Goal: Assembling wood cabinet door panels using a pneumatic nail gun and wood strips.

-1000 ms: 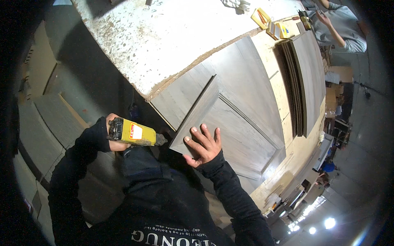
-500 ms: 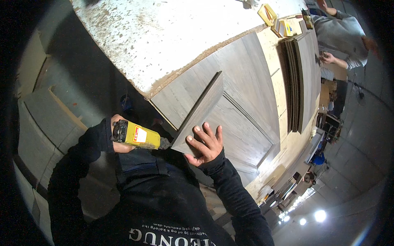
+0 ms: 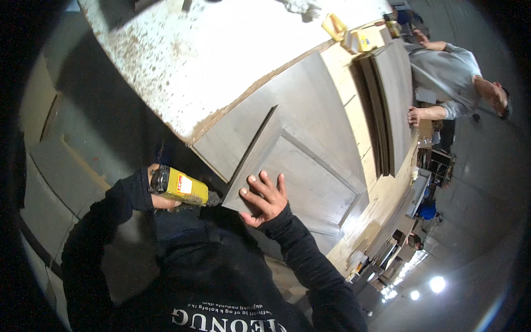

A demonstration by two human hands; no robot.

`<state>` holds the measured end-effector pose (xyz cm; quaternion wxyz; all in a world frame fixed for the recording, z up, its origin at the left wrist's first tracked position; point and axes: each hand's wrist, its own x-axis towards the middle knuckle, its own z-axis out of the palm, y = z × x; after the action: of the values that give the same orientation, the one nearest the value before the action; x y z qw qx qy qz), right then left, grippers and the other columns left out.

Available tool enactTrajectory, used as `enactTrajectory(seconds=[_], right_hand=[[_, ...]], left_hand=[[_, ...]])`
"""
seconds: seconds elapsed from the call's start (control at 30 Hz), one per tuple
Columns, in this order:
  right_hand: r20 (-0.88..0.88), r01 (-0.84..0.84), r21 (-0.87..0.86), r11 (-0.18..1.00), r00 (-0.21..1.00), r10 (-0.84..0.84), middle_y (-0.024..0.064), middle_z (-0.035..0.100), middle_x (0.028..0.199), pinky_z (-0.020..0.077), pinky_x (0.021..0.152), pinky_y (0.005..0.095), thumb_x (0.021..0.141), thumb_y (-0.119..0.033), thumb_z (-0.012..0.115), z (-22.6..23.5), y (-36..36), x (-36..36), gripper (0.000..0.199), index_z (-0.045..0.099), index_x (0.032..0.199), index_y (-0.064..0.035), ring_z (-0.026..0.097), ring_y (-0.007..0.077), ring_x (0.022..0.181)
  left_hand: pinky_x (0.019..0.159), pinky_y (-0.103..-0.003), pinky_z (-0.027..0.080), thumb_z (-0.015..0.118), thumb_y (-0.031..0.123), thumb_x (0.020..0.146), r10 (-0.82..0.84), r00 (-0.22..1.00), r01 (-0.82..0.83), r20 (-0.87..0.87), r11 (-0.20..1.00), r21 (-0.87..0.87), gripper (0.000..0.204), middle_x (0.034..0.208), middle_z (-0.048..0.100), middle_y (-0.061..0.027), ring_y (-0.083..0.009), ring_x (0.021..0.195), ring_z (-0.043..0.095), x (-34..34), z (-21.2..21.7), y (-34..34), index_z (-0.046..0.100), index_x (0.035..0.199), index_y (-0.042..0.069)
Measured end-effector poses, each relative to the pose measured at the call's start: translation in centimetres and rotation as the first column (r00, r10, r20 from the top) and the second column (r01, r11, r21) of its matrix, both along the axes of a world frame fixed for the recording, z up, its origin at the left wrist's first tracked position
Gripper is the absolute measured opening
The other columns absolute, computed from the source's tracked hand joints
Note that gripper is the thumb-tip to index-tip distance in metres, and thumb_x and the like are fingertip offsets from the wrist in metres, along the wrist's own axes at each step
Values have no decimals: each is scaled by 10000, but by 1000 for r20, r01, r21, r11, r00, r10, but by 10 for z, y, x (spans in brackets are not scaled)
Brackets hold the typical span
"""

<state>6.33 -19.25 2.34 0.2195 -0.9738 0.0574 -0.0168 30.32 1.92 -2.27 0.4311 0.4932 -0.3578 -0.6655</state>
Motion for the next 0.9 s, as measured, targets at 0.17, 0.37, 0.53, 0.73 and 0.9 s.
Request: enactTrajectory(seconds=[0.17,0.37,0.53,0.73,0.9], right_hand=[[-70,137,75,988,989,-131,184,363,1298,154,1020,481,679,-407,600,11,-1,-6,584,506,1170,-106,293,340,1239],[-155,912,-200,357,331,-931,256,188,1359,264,994,423,536,-441,758,5,-72,-112,979,287,1310,-69,229,391,1244],[-301,871,-271,409,327,-896,247,147,1374,264,991,447,513,-480,764,12,-80,-119,1045,220,1343,-150,185,431,1246],[-287,762,-283,582,511,-810,205,123,1396,255,977,508,419,-531,781,-4,-107,-137,1123,215,1345,-238,139,465,1246],[-393,547,-261,795,692,-605,131,75,1424,169,942,631,320,-591,779,5,-138,-121,1180,250,1331,-290,47,435,1277]], left_hand=[[807,-253,426,699,142,655,198,963,-202,181,979,3,305,865,639,-54,-130,802,603,2,37,24,600,927,45],[798,-267,450,699,100,652,536,813,-576,226,797,182,337,909,631,-80,-146,858,601,-21,80,60,579,955,14],[775,-275,465,686,88,651,529,794,-590,299,789,172,354,902,629,-98,-154,842,604,-56,80,65,570,970,-11],[738,-283,474,720,151,622,503,770,-608,392,764,215,393,881,630,-100,-163,812,609,-94,72,64,573,951,-5],[691,-313,479,731,229,584,315,667,-553,675,817,165,416,829,629,-122,-228,742,616,-116,53,79,595,919,22]])
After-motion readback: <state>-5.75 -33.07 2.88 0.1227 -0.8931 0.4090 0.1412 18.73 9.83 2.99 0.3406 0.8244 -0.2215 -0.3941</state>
